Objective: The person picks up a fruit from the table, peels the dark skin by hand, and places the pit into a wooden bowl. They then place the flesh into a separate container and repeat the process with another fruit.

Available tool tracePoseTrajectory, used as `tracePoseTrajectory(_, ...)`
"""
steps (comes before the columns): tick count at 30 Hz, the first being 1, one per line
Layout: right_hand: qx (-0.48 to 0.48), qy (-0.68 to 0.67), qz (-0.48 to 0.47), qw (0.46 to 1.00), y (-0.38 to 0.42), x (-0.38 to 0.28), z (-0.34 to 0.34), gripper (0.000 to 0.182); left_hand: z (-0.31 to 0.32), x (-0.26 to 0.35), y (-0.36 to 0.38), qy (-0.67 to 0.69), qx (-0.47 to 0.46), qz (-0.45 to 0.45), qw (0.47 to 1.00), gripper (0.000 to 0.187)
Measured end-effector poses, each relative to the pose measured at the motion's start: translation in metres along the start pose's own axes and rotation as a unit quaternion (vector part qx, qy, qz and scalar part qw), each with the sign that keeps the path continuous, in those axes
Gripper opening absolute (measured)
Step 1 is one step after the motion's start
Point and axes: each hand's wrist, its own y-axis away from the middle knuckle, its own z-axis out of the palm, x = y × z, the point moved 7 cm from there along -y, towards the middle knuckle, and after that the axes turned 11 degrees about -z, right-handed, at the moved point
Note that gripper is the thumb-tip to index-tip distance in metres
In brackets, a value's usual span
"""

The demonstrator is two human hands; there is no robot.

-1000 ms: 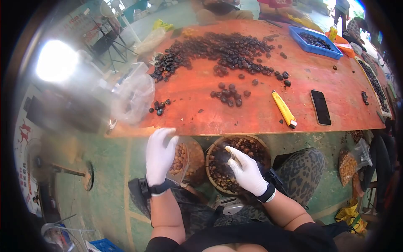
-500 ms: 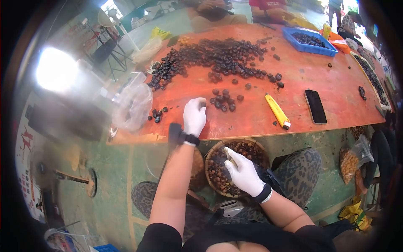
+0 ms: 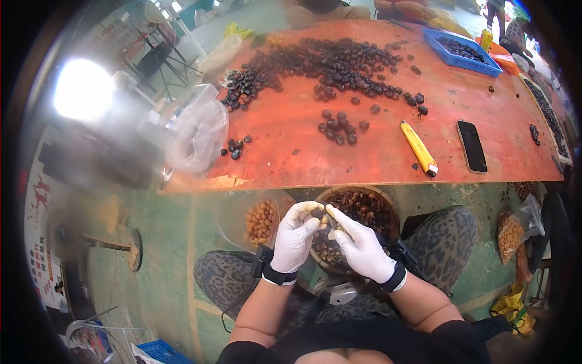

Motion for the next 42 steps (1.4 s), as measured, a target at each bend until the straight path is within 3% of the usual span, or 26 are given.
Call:
tracePoseTrajectory(9, -0.018, -0.008, -0.014, 1.0, -0.002, -0.006, 0.004, 0.048, -0.003, -0.003, 0.001, 0.003, 0.001, 0.019, 1.0, 0.028)
tracePoseTrajectory(12, -0.024, -0.041, 0.031, 0.998, 0.0, -0.003, 0.005, 0.048, -0.004, -0.003, 0.002, -0.004, -0.008, 0.033, 0.999, 0.028)
tracePoseTrajectory(18, -0.027, 0.021, -0.029, 0.999, -0.001, -0.003, 0.002, 0.047, -0.002, 0.002, 0.004, -0.044, 0.011, 0.052, 0.998, 0.025)
tracePoseTrajectory(24, -0.044, 0.096, 0.03, 0.994, -0.001, -0.01, -0.001, 0.045, -0.003, 0.0, 0.003, -0.087, 0.014, 0.082, 0.993, 0.025)
tracePoseTrajectory(27, 0.005, 0.085, -0.027, 0.996, -0.001, -0.011, 0.0, 0.044, 0.002, 0.002, 0.004, -0.083, 0.023, 0.076, 0.993, 0.024)
tracePoseTrajectory(30, 0.052, 0.049, -0.046, 0.996, -0.003, -0.018, -0.002, 0.044, -0.004, -0.004, 0.003, -0.078, 0.031, 0.014, 0.996, 0.025)
tracePoseTrajectory(33, -0.014, 0.108, -0.061, 0.992, -0.003, -0.015, -0.003, 0.042, -0.004, -0.001, 0.004, -0.123, 0.011, 0.007, 0.992, 0.026)
tracePoseTrajectory(39, -0.011, 0.09, -0.075, 0.993, -0.003, -0.01, -0.001, 0.038, -0.008, 0.009, 0.003, -0.181, -0.026, -0.106, 0.977, 0.025)
tracePoseTrajectory(42, -0.086, 0.146, -0.041, 0.985, -0.002, -0.01, 0.006, 0.04, -0.008, 0.022, 0.007, -0.286, -0.023, -0.157, 0.945, 0.022)
